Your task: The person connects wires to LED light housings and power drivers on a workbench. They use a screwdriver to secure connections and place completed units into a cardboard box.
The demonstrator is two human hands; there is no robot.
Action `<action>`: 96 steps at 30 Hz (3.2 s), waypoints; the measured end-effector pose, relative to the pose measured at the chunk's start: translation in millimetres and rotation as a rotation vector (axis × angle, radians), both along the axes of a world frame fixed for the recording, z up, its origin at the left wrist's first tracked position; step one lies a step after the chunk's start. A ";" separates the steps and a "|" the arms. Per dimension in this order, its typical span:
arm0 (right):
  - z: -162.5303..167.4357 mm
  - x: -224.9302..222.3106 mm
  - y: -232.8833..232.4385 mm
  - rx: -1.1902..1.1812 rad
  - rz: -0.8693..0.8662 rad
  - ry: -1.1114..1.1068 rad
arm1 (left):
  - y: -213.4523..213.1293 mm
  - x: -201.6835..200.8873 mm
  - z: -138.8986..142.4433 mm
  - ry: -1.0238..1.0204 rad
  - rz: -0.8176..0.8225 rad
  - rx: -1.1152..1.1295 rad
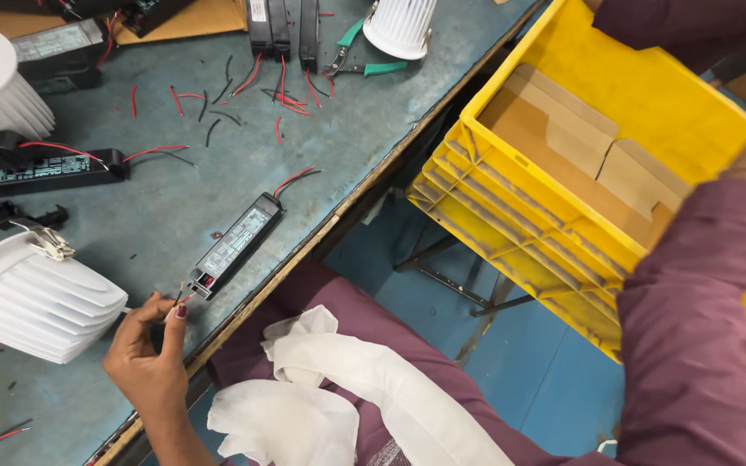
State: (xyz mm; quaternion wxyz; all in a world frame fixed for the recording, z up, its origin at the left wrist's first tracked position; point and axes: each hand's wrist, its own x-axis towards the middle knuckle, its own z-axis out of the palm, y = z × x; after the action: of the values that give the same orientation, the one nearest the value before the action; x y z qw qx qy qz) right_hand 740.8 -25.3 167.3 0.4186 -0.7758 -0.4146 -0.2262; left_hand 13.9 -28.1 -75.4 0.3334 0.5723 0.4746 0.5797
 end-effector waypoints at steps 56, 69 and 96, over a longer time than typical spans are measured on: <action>-108.9 -496.0 105.1 0.110 1.784 1.421 | 13.1 24.2 44.4 0.214 0.140 -0.060; -136.6 -522.1 110.9 0.079 1.776 1.477 | 21.6 18.4 34.4 0.202 0.179 -0.056; -133.5 -537.4 107.4 0.005 1.704 1.280 | 23.8 21.3 34.5 0.292 0.219 -0.009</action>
State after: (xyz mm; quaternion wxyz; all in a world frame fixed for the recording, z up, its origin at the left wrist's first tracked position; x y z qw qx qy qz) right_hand 203.4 82.1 33.8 0.5804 -0.2033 -0.5229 0.5903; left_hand 35.1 -4.3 -40.8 0.1984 0.5938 0.5800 0.5211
